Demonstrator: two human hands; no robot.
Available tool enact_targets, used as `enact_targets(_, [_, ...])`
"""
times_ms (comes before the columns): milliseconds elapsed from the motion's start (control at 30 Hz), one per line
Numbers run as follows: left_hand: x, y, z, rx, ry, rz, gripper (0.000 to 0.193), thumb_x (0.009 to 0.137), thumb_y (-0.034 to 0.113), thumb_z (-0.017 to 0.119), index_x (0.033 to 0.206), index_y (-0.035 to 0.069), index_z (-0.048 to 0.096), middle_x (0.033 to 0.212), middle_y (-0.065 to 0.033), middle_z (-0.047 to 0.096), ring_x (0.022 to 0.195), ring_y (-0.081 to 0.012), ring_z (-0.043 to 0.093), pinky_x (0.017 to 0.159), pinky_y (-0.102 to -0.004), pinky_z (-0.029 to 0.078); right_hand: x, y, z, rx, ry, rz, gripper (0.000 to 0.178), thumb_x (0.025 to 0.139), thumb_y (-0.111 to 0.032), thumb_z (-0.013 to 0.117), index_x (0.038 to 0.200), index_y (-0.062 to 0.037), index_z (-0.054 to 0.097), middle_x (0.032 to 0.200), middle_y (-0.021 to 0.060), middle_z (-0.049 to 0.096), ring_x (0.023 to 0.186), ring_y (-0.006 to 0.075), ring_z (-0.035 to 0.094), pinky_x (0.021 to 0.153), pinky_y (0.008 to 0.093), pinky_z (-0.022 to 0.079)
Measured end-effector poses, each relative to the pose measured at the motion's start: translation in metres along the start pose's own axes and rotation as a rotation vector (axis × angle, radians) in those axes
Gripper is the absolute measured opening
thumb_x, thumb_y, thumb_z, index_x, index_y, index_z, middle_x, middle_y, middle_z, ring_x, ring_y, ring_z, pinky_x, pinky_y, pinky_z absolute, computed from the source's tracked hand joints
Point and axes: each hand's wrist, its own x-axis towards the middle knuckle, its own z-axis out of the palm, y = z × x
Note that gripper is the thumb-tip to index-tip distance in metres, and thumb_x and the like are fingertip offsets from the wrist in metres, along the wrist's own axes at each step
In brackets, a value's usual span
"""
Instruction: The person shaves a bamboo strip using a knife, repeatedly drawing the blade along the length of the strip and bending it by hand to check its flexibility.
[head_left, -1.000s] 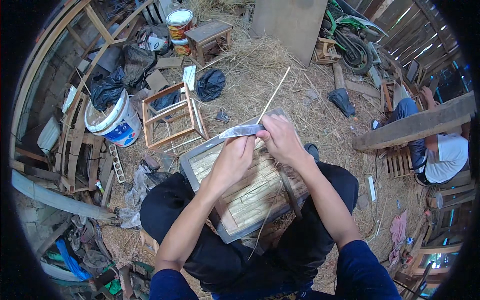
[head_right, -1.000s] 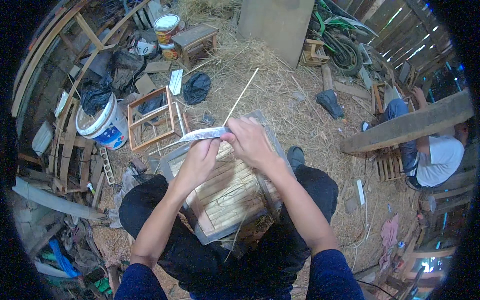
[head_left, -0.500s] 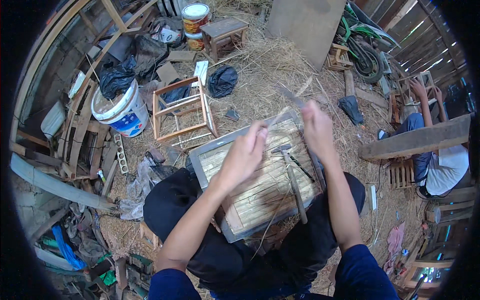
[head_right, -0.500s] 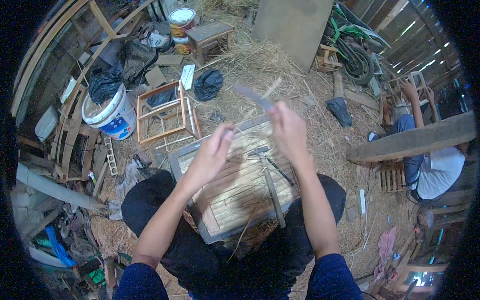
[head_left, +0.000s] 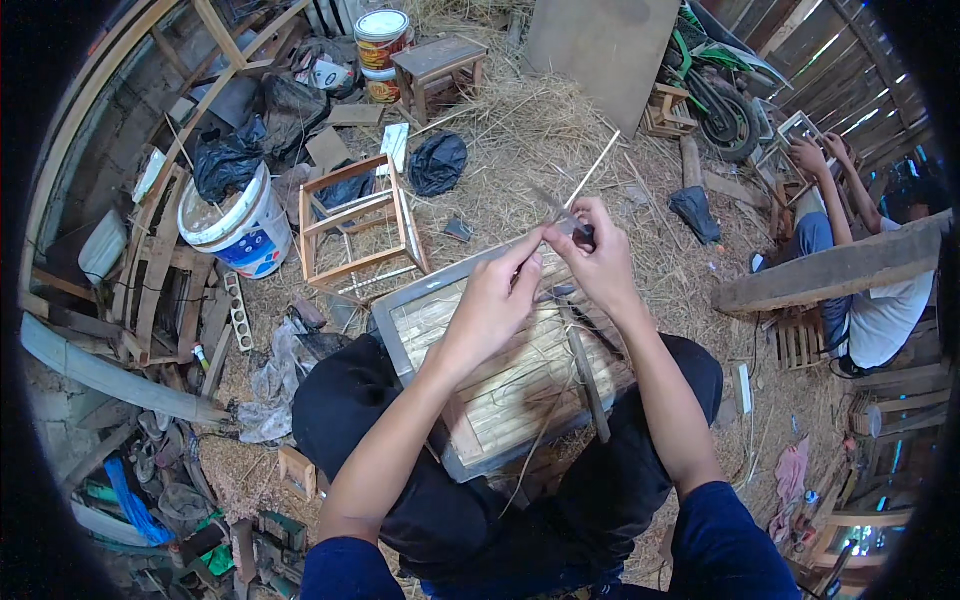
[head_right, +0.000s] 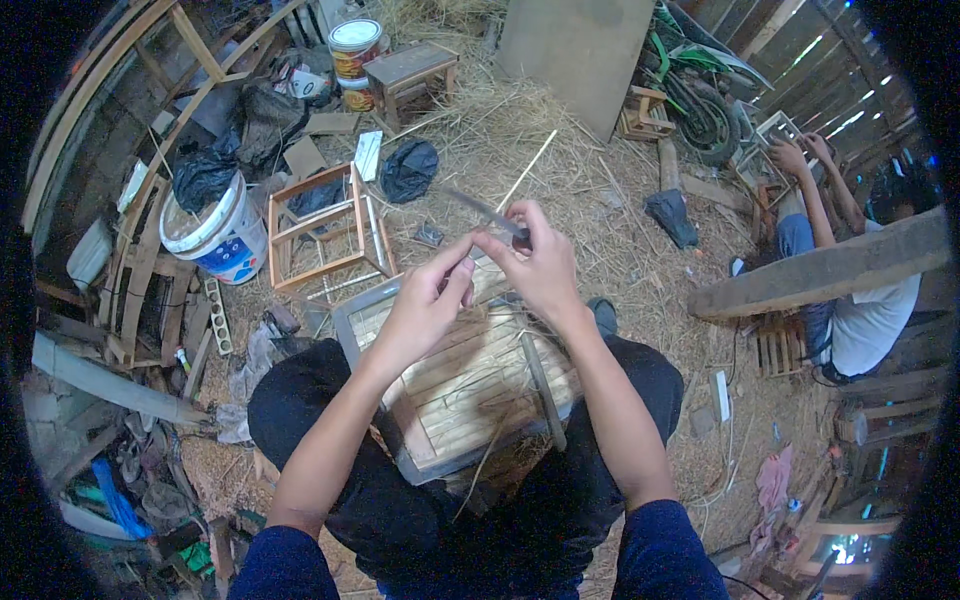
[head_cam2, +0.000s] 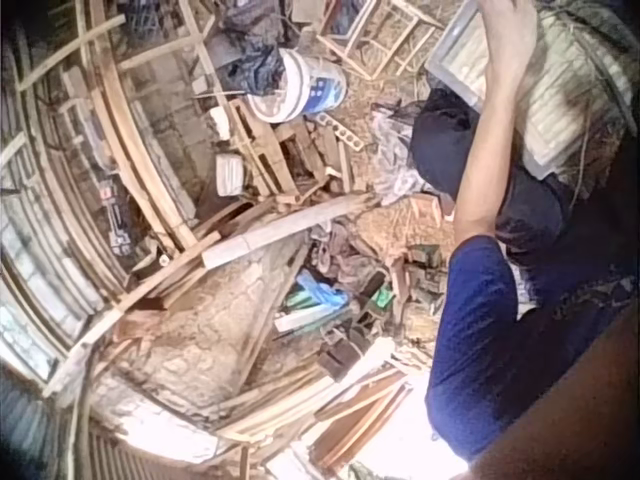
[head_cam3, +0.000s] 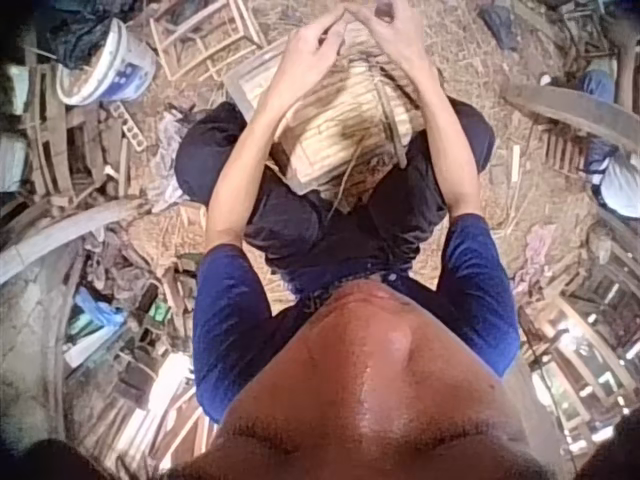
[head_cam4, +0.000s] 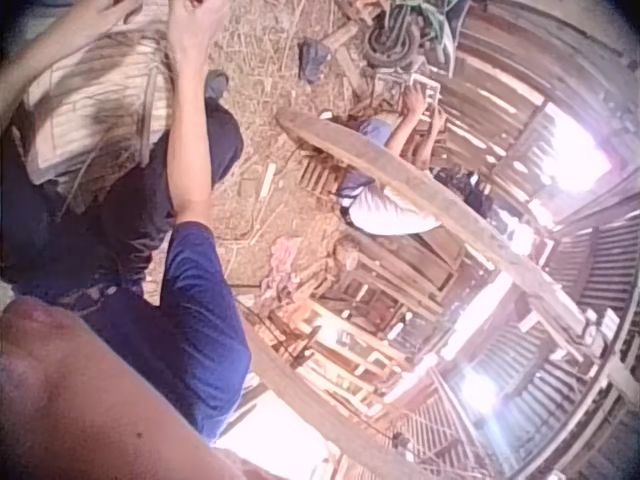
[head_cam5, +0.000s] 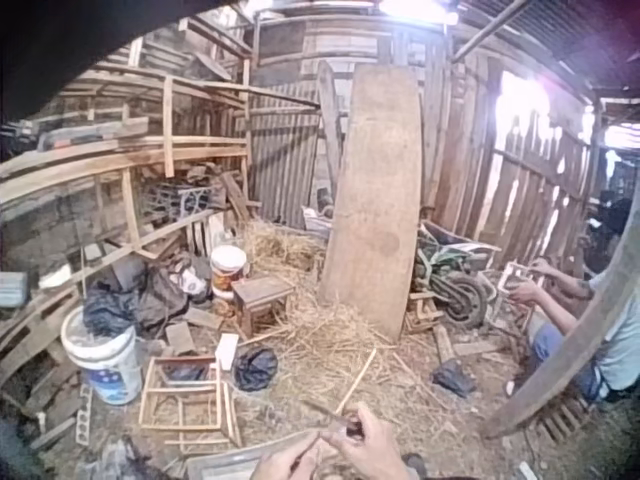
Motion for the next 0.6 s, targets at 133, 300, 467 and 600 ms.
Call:
enact_targets(133, [-0.0013,-0.0050,0.0053,0.156,-0.078,0.090,0.045,0.104,0.015,0.051,0.147,0.003,0.048,0.074,-0.0069,0.055,0.069,-0.0131,0.054,0.069,-0.0314,0.048,-0.0013,0.0107,-0.0020,0.247,0.100,0.003,0.032,0.094,-0.028,0.074,0.108,-0.0024,0.061,0.078,0.0037,0.063,0.074,0.0085,0.056,0.066,0.0265,0.045])
enact_targets(300, [-0.0044,-0.0041,0.0058,0.122,-0.067,0.054,0.043,0.103,0.015,0.050,0.144,0.005,0.052,0.072,-0.0164,0.059,0.068,-0.0274,0.059,0.070,-0.0392,0.049,-0.0040,0.0095,-0.0058,0.258,0.134,-0.002,0.020,0.100,-0.020,0.067,0.102,0.0003,0.065,0.077,-0.0013,0.060,0.071,0.0063,0.047,0.062,0.0254,0.040])
enact_targets(467, [-0.0011,0.0015,0.0061,0.113,-0.017,-0.033,0.037,0.102,0.016,0.051,0.137,0.005,0.059,0.067,-0.0232,0.061,0.065,-0.0401,0.064,0.068,-0.0466,0.049,-0.0008,0.0123,-0.0068,0.297,0.210,-0.031,0.022,0.100,-0.020,0.066,0.095,0.0016,0.066,0.074,-0.0008,0.059,0.069,0.0065,0.047,0.060,0.0259,0.039])
enact_targets(600, [0.0007,0.0002,0.0037,0.200,0.013,0.003,0.037,0.105,0.020,0.050,0.135,0.001,0.059,0.069,-0.0101,0.059,0.062,-0.0177,0.058,0.063,-0.0343,0.048,0.0007,0.0096,-0.0093,0.266,0.255,-0.078,0.025,0.102,-0.021,0.064,0.092,0.0014,0.065,0.071,-0.0016,0.054,0.067,0.0067,0.045,0.059,0.0261,0.037])
